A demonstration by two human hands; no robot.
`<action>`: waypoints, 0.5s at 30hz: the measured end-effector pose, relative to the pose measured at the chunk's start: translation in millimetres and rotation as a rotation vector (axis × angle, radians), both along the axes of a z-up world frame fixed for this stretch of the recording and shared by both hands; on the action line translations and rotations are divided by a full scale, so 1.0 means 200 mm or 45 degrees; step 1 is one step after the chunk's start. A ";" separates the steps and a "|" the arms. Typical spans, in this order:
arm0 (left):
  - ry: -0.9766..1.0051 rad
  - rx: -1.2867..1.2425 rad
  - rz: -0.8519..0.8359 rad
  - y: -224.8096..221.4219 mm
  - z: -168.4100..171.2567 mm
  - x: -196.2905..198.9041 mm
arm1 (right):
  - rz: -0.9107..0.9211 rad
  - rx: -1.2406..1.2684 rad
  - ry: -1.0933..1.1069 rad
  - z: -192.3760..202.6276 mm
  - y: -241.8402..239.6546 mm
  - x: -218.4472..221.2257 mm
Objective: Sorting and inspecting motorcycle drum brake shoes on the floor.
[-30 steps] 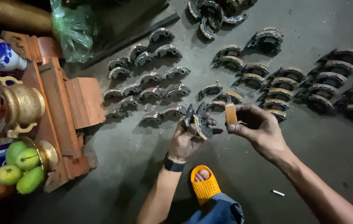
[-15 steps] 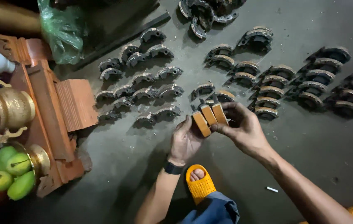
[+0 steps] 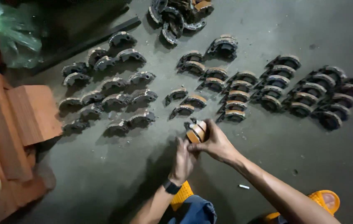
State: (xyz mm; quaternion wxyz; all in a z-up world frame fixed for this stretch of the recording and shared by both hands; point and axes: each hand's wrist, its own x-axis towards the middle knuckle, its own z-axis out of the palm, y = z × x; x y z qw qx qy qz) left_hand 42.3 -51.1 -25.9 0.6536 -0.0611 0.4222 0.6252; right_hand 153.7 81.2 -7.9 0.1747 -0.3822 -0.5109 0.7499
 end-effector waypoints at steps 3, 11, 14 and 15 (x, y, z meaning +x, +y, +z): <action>0.016 0.039 -0.204 -0.12 -0.12 0.03 | 0.364 0.078 -0.658 0.15 0.08 0.03; -0.011 -0.437 -0.295 -0.26 -0.23 0.18 | 0.759 0.550 -0.484 -0.19 -0.04 0.31; -0.271 -0.361 -0.196 -0.29 -0.18 0.20 | 0.720 0.176 -0.492 -0.10 -0.01 0.29; -0.370 -0.304 -0.181 -0.31 -0.16 0.21 | 0.680 0.055 -0.481 -0.09 -0.01 0.29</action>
